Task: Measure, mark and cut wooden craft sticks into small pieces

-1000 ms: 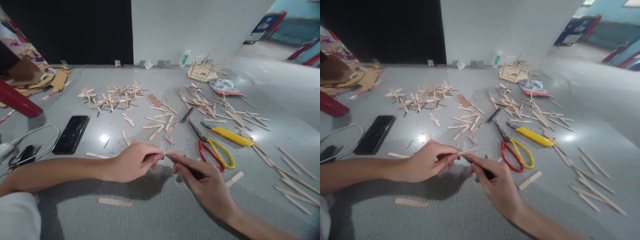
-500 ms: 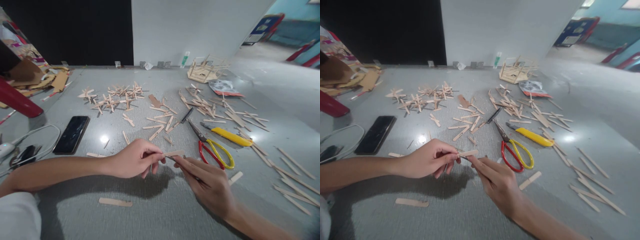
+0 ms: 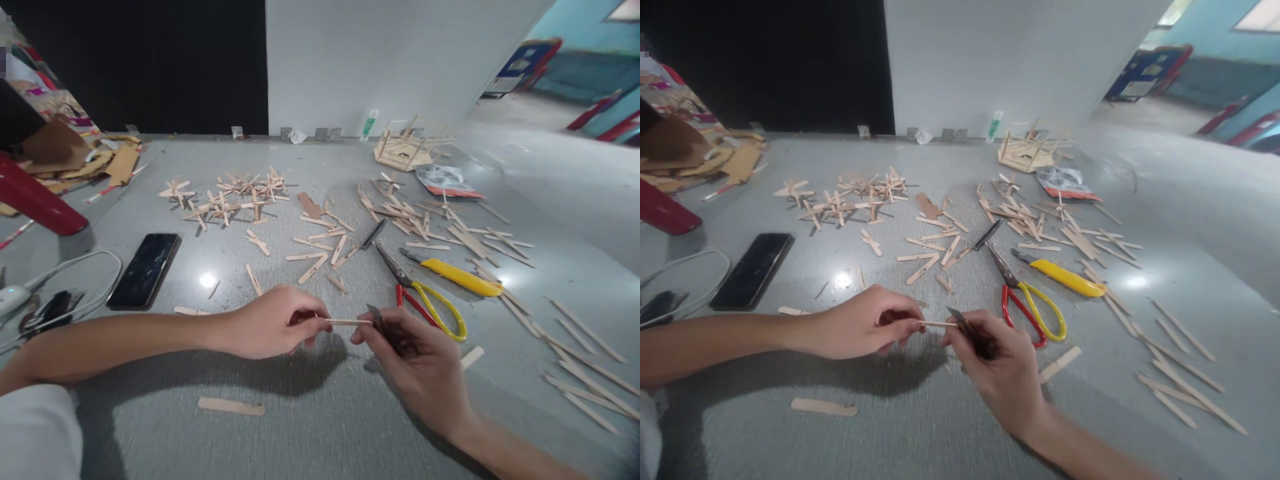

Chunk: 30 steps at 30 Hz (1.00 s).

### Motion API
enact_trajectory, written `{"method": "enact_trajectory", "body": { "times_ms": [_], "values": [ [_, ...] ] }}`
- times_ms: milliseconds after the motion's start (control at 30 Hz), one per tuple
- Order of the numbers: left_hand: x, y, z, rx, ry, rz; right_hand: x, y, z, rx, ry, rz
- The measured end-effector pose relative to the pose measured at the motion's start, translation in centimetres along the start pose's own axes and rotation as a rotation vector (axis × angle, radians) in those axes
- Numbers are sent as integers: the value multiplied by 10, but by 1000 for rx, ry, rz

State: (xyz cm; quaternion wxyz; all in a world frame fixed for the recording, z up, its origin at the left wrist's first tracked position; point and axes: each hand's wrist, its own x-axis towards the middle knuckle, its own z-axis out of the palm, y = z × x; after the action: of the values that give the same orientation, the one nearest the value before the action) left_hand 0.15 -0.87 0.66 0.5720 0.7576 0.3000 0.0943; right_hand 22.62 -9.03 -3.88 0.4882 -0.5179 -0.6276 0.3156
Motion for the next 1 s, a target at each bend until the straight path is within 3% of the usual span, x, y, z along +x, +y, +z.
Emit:
{"method": "enact_trajectory", "body": {
  "times_ms": [167,367,1000],
  "values": [
    [2,-3,2,102,46,95,-5,-6,1,-54,6,-36],
    [2,-4,6,146,99,113,-4,-11,3,-21,-40,72],
    [-1,3,2,103,30,97,-3,-9,5,73,-48,248]
  ]
}}
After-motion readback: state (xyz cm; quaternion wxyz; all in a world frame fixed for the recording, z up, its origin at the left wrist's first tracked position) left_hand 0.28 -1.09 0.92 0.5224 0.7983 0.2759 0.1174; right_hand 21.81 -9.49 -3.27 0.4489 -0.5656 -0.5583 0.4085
